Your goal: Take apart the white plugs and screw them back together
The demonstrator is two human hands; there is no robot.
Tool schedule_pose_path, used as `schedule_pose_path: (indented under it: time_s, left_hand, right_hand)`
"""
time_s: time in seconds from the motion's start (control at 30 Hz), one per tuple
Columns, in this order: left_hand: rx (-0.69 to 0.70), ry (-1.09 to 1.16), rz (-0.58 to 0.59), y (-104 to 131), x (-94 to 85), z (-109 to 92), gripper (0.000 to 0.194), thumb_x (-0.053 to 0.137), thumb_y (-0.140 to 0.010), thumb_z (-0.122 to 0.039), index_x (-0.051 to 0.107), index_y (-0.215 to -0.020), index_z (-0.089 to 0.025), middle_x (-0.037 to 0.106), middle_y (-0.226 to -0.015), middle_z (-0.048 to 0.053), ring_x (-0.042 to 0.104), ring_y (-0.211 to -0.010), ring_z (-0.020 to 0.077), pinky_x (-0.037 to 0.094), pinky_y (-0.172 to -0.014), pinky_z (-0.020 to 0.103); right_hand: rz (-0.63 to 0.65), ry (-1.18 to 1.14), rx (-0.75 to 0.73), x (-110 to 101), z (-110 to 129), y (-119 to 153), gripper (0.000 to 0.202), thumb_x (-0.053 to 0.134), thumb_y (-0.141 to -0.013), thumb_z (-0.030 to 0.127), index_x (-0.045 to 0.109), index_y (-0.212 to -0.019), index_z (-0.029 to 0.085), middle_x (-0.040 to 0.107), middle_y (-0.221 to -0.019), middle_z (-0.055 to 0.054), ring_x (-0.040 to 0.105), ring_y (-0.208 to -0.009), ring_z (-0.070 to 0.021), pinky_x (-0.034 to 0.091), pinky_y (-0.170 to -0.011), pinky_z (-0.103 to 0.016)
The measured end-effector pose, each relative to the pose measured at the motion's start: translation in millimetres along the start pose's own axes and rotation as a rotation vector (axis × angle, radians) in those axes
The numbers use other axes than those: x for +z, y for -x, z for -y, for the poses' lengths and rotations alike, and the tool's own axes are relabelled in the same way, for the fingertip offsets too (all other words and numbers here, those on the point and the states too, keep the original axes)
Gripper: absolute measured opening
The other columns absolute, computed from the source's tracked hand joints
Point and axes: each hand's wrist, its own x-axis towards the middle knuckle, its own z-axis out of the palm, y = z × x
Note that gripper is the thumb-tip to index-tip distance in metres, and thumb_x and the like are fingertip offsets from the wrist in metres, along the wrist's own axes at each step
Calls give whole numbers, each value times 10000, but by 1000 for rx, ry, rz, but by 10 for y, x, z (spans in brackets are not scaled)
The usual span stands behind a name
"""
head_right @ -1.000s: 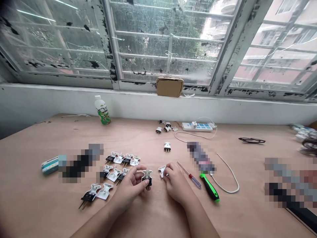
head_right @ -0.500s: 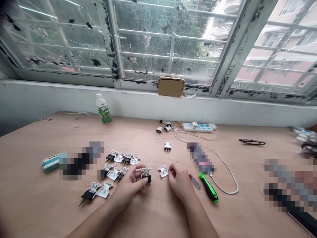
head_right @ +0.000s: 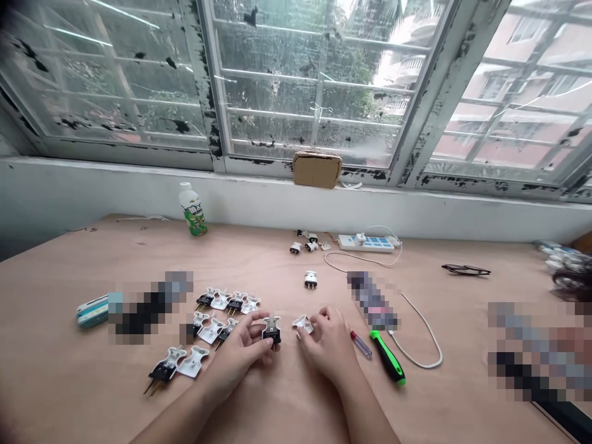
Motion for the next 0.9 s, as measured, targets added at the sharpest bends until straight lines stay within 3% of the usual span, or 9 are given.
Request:
schedule_pose_path:
  time_s: [0.1,0.23,0.3,0.47,0.67,0.9]
  left_hand:
    - [-14,25,9,11,13,-9,552,778,-747,-286,479,-1202,-201,674,-1011,72,689,-910,223,529,-680,292]
    - [-28,76,5,1,11,18,663,854,-678,-333,508,-1228,-200,674,-1052,90,677,-982,249,560,-746,338]
    - [-38,95,-10,-5,3,36,690,873,-660,-335,518,-1236,-200,677,-1058,94,678,-980,248,563,-766,349]
    - [-46,118,-23,-22,-2,63,697,887,-652,-311,538,-1243,-190,691,-1060,103,685,-985,249,549,-790,338]
    - [-11,130,-39,-38,-2,39,712,899,-636,-299,548,-1244,-179,713,-1051,107,689,-963,234,536,-803,323]
    - [-6,114,-49,-7,23,-1,680,894,-641,-320,549,-1214,-194,691,-1006,81,664,-989,239,528,-822,344]
  right_hand:
    - [30,12,-22,6,55,25,179,677,-807,372,678,-882,209,601,-960,-88,571,-938,-273,456,-833,-412]
    - [108,-29,-71,16,90,51,63,578,-881,268,612,-859,219,614,-811,-22,578,-736,-179,449,-665,-291]
    - [131,-42,-103,24,112,58,100,536,-906,240,584,-821,222,596,-746,-4,553,-671,-161,424,-617,-274]
    - [146,-42,-182,24,167,71,132,482,-901,153,588,-859,219,594,-891,-47,559,-812,-186,433,-712,-295]
    - [199,-31,-229,-33,250,107,95,567,-827,164,617,-876,228,563,-960,-58,546,-863,-206,438,-764,-330]
    - [188,-244,-179,-10,242,82,78,592,-840,180,639,-791,219,623,-884,-48,573,-856,-201,462,-778,-333]
